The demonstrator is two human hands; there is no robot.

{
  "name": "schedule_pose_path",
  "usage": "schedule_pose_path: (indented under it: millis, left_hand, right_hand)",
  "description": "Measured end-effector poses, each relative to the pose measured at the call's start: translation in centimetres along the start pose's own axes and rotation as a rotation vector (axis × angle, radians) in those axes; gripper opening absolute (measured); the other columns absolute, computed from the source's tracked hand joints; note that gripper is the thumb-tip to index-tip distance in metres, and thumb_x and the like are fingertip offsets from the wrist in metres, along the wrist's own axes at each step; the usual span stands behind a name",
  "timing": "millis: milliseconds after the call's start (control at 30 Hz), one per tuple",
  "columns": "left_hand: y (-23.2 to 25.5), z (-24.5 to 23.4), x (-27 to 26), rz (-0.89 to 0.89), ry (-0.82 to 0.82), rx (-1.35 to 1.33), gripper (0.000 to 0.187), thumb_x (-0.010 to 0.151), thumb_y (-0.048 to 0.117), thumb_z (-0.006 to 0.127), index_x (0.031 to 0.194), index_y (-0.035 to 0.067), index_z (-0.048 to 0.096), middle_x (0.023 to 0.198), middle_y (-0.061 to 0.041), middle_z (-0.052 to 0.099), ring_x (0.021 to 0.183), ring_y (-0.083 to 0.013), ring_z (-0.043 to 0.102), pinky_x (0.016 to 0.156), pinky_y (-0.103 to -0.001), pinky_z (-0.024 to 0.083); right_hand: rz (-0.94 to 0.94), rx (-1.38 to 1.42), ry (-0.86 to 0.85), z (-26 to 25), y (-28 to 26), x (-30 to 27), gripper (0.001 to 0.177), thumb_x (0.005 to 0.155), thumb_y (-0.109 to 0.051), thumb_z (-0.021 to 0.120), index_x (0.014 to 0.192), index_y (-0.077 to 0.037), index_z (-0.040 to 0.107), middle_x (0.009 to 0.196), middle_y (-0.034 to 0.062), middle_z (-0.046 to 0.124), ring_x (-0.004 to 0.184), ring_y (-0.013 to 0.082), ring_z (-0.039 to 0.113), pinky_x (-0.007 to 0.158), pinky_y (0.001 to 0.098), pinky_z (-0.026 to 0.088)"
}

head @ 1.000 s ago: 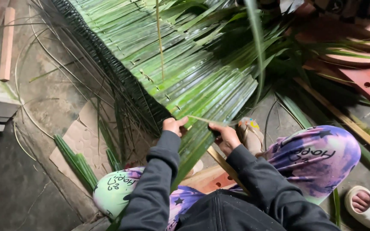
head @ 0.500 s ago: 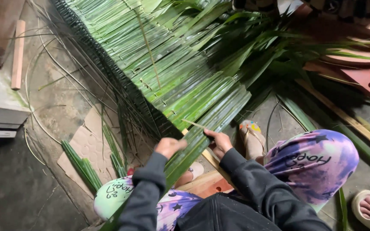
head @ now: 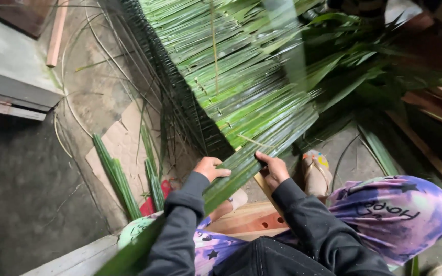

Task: Weaving individual palm leaves onto a horizontal support to create a mat or thatch.

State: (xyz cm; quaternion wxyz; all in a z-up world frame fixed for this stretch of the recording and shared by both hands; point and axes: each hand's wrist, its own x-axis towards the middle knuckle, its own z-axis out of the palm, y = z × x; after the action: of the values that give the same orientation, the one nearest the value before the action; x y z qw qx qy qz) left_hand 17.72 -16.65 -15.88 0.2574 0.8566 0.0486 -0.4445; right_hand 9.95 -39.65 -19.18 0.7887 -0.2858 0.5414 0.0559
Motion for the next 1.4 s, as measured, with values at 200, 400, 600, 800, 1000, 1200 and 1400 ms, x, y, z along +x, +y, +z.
schedule_pose_path:
  millis: [200, 400, 600, 800, 1000, 1200, 1400]
  left_hand:
    - [-1.6, 0.4, 2.6, 0.010, 0.011, -0.019, 0.042, 0.065, 0.049, 0.094, 0.101, 0.034, 0.080, 0.099, 0.001, 0.080, 0.107, -0.0202, 0.072, 0.096, -0.035, 0.056]
    - [-0.3, -1.2, 1.4, -0.009, 0.003, 0.035, 0.049, 0.068, 0.049, 0.090, 0.115, 0.041, 0.076, 0.100, -0.002, 0.080, 0.105, -0.0216, 0.074, 0.097, -0.037, 0.058]
    - [0.0, -0.7, 1.7, -0.019, 0.004, 0.046, 0.051, 0.068, 0.045, 0.089, 0.117, 0.040, 0.076, 0.097, -0.003, 0.080, 0.102, -0.0210, 0.075, 0.092, -0.036, 0.059]
    - [0.3, -0.4, 1.3, -0.020, 0.005, 0.016, 0.054, 0.067, 0.043, 0.090, 0.119, 0.040, 0.076, 0.101, -0.005, 0.080, 0.108, -0.0212, 0.073, 0.098, -0.036, 0.057]
    - [0.2, 1.2, 1.4, 0.006, -0.035, -0.063, 0.055, 0.068, 0.038, 0.090, 0.120, 0.034, 0.076, 0.111, -0.008, 0.079, 0.115, -0.0249, 0.070, 0.102, -0.038, 0.055]
    - [0.4, 1.4, 1.6, 0.015, 0.036, -0.076, 0.055, 0.065, 0.040, 0.092, 0.118, 0.033, 0.077, 0.119, -0.006, 0.076, 0.122, -0.0261, 0.067, 0.106, -0.039, 0.052]
    - [1.7, 0.7, 1.0, -0.015, 0.062, -0.002, 0.057, 0.068, 0.043, 0.090, 0.122, 0.036, 0.075, 0.122, -0.005, 0.075, 0.126, -0.0248, 0.064, 0.110, -0.037, 0.049]
  right_hand:
    - [-0.018, -0.006, -0.005, 0.3, 1.2, 1.6, 0.073, 0.074, -0.004, 0.095, 0.133, 0.008, 0.053, 0.130, 0.0242, 0.055, 0.122, 0.0336, 0.054, 0.099, 0.0581, 0.047]
    - [-0.031, -0.002, 0.009, 0.1, 2.6, 3.2, 0.064, 0.073, -0.005, 0.095, 0.121, 0.006, 0.055, 0.119, 0.0235, 0.059, 0.110, 0.0323, 0.058, 0.090, 0.0574, 0.051]
    - [-0.037, -0.052, 0.022, -0.4, 3.5, 4.7, 0.055, 0.071, -0.007, 0.095, 0.114, 0.001, 0.061, 0.107, 0.0167, 0.065, 0.097, 0.0293, 0.063, 0.081, 0.0500, 0.056]
    - [-0.061, -0.084, 0.014, 0.1, 2.5, 2.8, 0.046, 0.071, -0.007, 0.094, 0.108, -0.002, 0.068, 0.098, 0.0106, 0.071, 0.088, 0.0235, 0.066, 0.078, 0.0444, 0.057]
    - [-0.075, -0.097, 0.048, -0.5, 1.7, 1.5, 0.052, 0.071, -0.010, 0.096, 0.108, 0.002, 0.061, 0.096, 0.0137, 0.066, 0.088, 0.0247, 0.058, 0.077, 0.0474, 0.053]
    - [-0.100, -0.104, 0.057, -0.2, 1.6, 2.3, 0.053, 0.071, -0.010, 0.097, 0.110, 0.003, 0.063, 0.101, 0.0135, 0.065, 0.088, 0.0260, 0.062, 0.075, 0.0443, 0.056]
    - [-0.110, -0.101, 0.038, -0.4, 2.0, 4.1, 0.053, 0.070, -0.011, 0.097, 0.108, 0.001, 0.062, 0.098, 0.0111, 0.062, 0.084, 0.0248, 0.064, 0.069, 0.0390, 0.059]
